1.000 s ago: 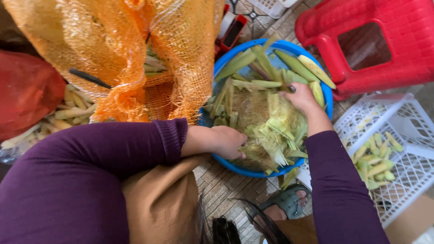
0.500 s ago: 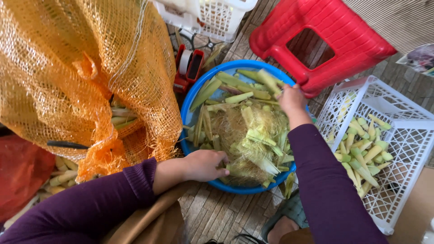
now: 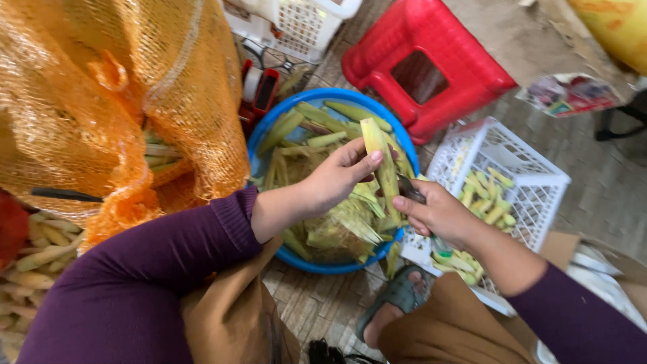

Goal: Peeling husks from baby corn and trimming the ends with a knife before placing them in a crate.

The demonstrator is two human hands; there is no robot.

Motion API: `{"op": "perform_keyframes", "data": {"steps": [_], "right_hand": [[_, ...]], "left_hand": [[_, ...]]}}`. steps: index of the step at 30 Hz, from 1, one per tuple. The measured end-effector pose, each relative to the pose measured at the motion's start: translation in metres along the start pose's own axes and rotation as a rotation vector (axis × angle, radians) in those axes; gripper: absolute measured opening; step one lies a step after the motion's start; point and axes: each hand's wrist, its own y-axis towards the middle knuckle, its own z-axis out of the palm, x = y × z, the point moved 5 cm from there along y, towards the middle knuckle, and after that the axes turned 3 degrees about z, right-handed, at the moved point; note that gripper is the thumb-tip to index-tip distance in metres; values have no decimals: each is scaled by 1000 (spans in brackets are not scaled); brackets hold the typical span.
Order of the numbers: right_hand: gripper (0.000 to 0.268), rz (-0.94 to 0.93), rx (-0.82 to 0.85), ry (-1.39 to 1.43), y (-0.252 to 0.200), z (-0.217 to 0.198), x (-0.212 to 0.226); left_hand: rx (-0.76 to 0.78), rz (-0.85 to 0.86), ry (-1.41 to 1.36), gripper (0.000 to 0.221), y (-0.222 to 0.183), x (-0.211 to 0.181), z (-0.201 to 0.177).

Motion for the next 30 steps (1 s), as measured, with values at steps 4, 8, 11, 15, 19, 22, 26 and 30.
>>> {"op": "perform_keyframes", "data": {"steps": [4,8,11,15,19,22,26,30], "right_hand": [[65,17,-238,-288,-41,-28,13],[64,-371,48,13,-36,-18,-20],[63,-441,47,17,-38,10,-23],[59,-410,-46,5,-32,12,-19],[57,-427,-66,33,-31,5,-18],[56,-446,-61,45,-26,0,-21],[53,-435,-71,109,-23,3,-24],[45,-387,-118,152,-17,7,-29]], "left_hand": [[25,39,-61,34,-14,-10,9],[94,-113,537,33,-40,-20,19],[177,-145,726,36,-46,-12,24],[167,-104,899,36,-39,-25,29],[200,-163,962,41,-29,-33,39],[209,-176,1002,44,-26,-39,43],[220,-163,1118,45,-27,-38,48],[204,-76,1274,43,-31,-31,44]]}}
